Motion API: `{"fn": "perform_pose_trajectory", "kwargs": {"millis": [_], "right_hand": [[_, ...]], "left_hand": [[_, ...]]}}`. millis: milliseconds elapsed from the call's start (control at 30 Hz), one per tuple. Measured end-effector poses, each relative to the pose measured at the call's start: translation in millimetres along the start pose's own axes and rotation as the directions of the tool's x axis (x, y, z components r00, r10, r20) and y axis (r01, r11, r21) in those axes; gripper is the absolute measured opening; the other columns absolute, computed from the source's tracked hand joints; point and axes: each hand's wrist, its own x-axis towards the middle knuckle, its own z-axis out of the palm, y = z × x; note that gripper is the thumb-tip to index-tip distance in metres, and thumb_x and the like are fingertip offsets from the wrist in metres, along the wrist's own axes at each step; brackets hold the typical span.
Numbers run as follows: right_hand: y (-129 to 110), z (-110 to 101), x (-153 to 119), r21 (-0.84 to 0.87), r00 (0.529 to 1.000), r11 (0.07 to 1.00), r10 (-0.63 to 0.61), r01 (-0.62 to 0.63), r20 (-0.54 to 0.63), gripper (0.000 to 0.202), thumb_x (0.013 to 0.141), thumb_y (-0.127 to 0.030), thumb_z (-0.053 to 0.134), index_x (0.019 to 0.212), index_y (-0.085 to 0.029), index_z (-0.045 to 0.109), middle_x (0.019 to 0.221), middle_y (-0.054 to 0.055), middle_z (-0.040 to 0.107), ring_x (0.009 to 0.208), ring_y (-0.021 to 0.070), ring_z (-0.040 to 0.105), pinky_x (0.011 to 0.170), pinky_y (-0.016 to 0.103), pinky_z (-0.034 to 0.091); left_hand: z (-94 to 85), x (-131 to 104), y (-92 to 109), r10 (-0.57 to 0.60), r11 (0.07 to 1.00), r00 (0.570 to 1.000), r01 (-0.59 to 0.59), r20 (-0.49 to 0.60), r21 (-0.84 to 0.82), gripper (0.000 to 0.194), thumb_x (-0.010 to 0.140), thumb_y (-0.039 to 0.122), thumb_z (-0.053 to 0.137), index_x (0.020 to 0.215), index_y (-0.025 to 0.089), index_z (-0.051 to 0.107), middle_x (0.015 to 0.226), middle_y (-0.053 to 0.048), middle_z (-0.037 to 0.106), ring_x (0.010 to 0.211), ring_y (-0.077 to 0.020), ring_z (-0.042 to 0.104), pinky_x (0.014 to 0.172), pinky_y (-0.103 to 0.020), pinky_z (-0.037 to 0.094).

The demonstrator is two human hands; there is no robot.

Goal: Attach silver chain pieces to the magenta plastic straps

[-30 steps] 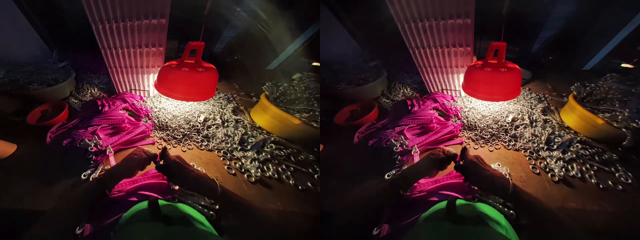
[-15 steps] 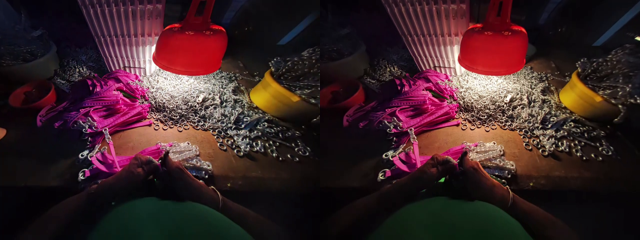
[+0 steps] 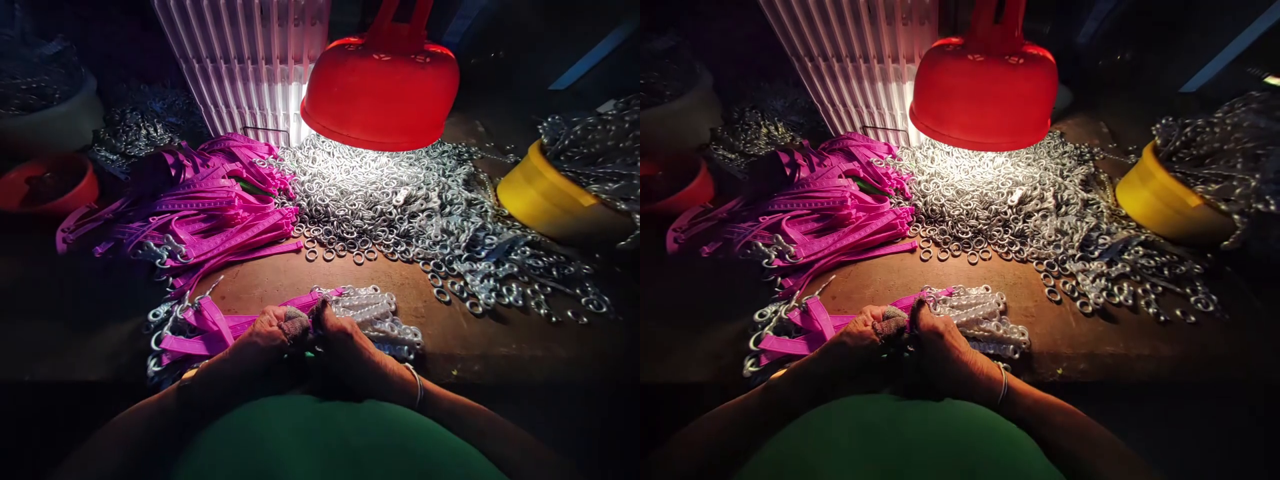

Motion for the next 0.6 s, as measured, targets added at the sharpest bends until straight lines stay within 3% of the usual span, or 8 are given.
{"fn": "perform_pose_trajectory", "kwargs": {"millis": [100, 200, 300, 433, 600], "right_hand": [[3, 3, -2, -0.109, 0.999, 0.994, -0.008, 0.004, -0.037, 0.020, 0.083, -0.024, 0.047, 0.101, -0.015, 0.041, 0.072, 0.003, 0.059, 0.056, 0.0119, 0.046, 0.049, 0.022, 0.030], [3, 5, -5, -0.208, 0.996, 0.977, 0.026, -0.042, -0.081, 0.018, 0.078, -0.022, 0.050, 0.093, -0.015, 0.041, 0.067, 0.004, 0.058, 0.053, 0.0125, 0.046, 0.048, 0.023, 0.028], [2, 8, -8, -0.182, 0.999, 0.982, 0.039, -0.045, -0.038, 0.013, 0.076, -0.020, 0.047, 0.084, -0.017, 0.037, 0.066, 0.003, 0.056, 0.052, 0.0115, 0.043, 0.047, 0.023, 0.027], [3, 12, -9, -0.121, 0.997, 0.992, 0.055, -0.048, 0.055, 0.015, 0.074, -0.014, 0.043, 0.086, -0.018, 0.034, 0.067, 0.002, 0.053, 0.052, 0.0094, 0.038, 0.047, 0.024, 0.028], [2, 12, -6, -0.202, 0.997, 0.979, -0.001, 0.017, 0.080, 0.015, 0.073, -0.008, 0.043, 0.083, -0.018, 0.037, 0.066, 0.002, 0.052, 0.052, 0.0095, 0.039, 0.046, 0.025, 0.027]], "left_hand": [[2.6, -3, 1, 0.046, 0.998, 0.999, -0.045, -0.021, 0.032, 0.034, 0.064, 0.039, 0.076, 0.068, 0.009, 0.061, 0.061, -0.004, 0.059, 0.054, -0.0102, 0.051, 0.051, -0.021, 0.037], [0.9, -3, -2, 0.089, 0.995, 0.996, -0.089, -0.008, 0.051, 0.032, 0.068, 0.039, 0.073, 0.070, 0.009, 0.062, 0.063, -0.004, 0.061, 0.054, -0.0102, 0.054, 0.053, -0.020, 0.040], [0.4, -2, -6, 0.072, 0.996, 0.997, -0.073, 0.032, 0.051, 0.031, 0.068, 0.038, 0.073, 0.072, 0.009, 0.063, 0.065, -0.005, 0.064, 0.056, -0.0119, 0.057, 0.053, -0.022, 0.043], [0.9, -1, -10, 0.047, 0.995, 0.999, -0.046, -0.005, 0.085, 0.040, 0.059, 0.044, 0.077, 0.062, 0.009, 0.058, 0.056, -0.003, 0.058, 0.049, -0.0107, 0.052, 0.048, -0.021, 0.038], [-1.3, 1, -13, 0.036, 0.995, 0.999, -0.033, -0.028, 0.095, 0.044, 0.055, 0.047, 0.077, 0.063, 0.009, 0.057, 0.055, -0.002, 0.054, 0.049, -0.0100, 0.049, 0.047, -0.021, 0.033]]}}
